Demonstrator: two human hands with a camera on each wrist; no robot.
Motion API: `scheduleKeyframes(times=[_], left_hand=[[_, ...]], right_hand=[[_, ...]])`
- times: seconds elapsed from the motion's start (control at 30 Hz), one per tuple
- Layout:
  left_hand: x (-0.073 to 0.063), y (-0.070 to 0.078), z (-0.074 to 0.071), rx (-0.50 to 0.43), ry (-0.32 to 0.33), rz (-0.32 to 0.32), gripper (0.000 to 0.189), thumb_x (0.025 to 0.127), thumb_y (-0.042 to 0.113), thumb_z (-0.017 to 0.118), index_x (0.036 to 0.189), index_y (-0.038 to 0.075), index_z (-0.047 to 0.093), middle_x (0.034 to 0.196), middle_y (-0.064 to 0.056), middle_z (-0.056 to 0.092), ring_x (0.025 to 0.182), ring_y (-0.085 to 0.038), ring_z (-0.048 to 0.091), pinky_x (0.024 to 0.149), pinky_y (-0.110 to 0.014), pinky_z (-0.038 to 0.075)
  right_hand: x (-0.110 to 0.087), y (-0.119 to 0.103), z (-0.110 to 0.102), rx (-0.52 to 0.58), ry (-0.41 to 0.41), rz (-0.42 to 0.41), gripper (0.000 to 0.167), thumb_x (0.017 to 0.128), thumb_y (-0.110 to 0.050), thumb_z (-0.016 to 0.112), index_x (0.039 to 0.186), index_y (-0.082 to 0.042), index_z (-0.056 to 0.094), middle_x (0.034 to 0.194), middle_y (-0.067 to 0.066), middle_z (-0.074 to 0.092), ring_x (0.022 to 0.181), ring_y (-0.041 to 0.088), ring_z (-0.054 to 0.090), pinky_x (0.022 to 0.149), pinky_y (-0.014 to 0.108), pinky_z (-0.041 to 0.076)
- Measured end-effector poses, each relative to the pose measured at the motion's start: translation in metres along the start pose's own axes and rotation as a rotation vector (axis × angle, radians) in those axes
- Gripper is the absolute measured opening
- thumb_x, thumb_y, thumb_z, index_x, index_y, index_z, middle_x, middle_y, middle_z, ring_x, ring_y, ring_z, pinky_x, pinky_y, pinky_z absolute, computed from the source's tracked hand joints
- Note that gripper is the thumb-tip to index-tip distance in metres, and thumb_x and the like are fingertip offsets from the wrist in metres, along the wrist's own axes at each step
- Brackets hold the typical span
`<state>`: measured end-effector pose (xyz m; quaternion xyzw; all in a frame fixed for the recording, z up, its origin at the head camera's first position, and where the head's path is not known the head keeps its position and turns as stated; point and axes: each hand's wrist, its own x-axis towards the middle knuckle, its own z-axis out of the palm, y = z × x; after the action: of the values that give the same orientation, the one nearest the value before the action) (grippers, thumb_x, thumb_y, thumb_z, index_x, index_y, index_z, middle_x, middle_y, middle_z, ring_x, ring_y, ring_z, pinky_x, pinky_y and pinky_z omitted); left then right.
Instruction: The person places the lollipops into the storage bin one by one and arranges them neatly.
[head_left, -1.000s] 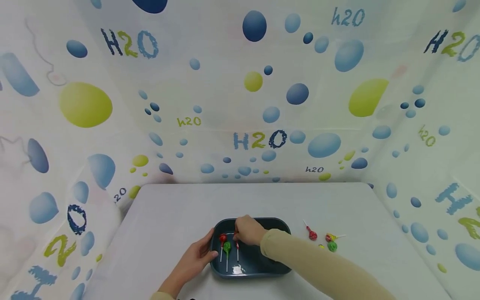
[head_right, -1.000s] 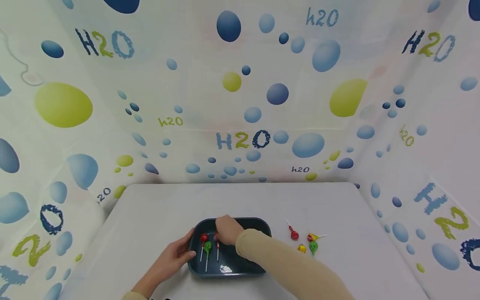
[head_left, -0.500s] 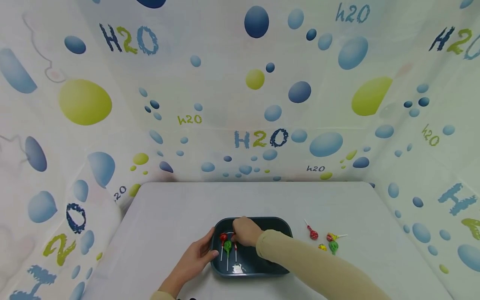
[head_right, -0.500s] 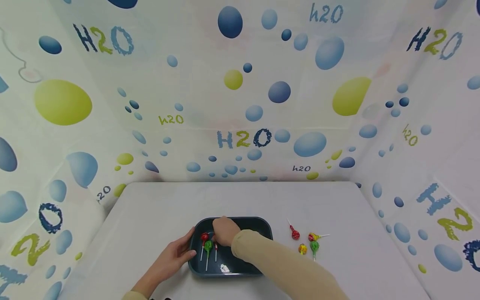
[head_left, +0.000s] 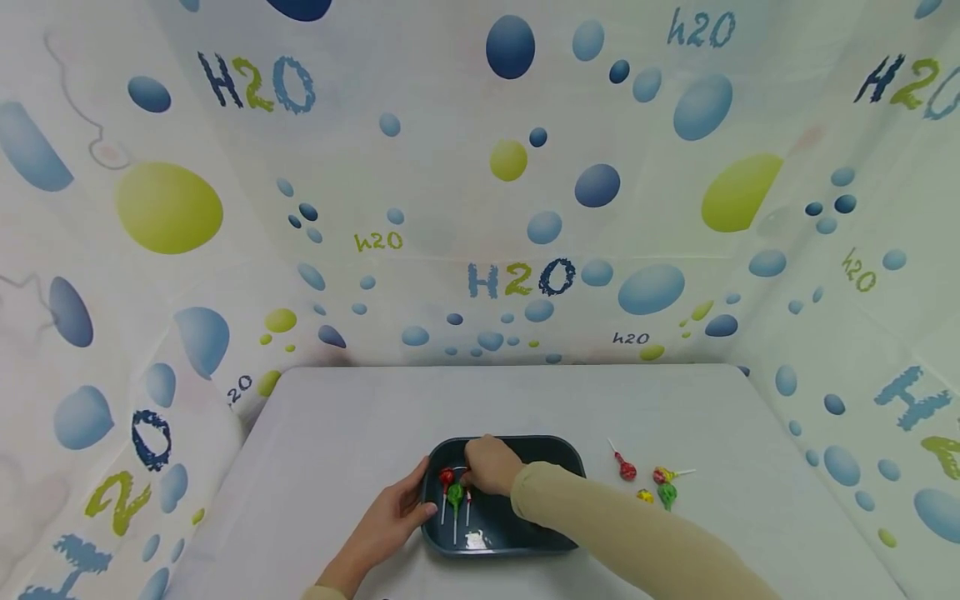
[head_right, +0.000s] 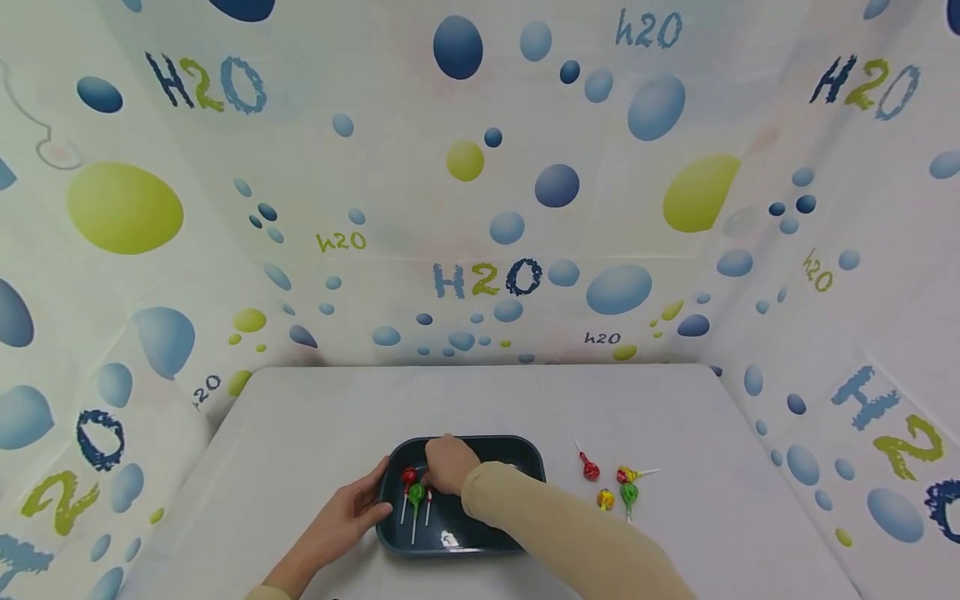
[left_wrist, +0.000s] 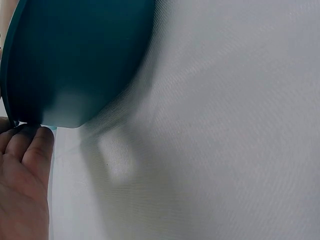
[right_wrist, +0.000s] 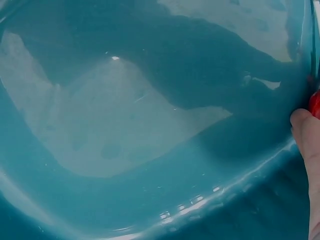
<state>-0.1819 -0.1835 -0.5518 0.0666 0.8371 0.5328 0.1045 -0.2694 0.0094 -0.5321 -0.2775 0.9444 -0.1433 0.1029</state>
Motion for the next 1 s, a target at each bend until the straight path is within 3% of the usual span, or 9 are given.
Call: scheduleKeyframes(times=[0.7, 1.0], left_hand=[[0.0003, -0.0014, 0.0006, -0.006, -0.003, 0.007, 0.075, 0.097, 0.015, 0.069, 0.160, 0.003, 0.030, 0.165, -0.022, 0.031, 0.147, -0.041, 0.042, 0.114, -0.041, 0.045], [0.0001, -0.0007, -0.0003, -0.006, -0.008, 0.001, 0.075, 0.097, 0.017, 0.070, 0.160, 0.004, 0.031, 0.165, -0.022, 0.032, 0.147, -0.041, 0.043, 0.114, -0.041, 0.046]], right_hand=[[-0.0027, 0.0005, -0.0017, 0.020, 0.005, 0.000, 0.019, 0.088, -0.023, 0.080, 0.081, -0.007, 0.075, 0.066, -0.001, 0.066, 0.055, 0.007, 0.051, 0.052, 0.018, 0.048], [-0.0014, 0.0005, -0.0003, 0.039, -0.003, -0.003, 0.018, 0.089, -0.021, 0.078, 0.099, -0.006, 0.079, 0.087, 0.002, 0.077, 0.072, 0.009, 0.064, 0.074, 0.024, 0.063]])
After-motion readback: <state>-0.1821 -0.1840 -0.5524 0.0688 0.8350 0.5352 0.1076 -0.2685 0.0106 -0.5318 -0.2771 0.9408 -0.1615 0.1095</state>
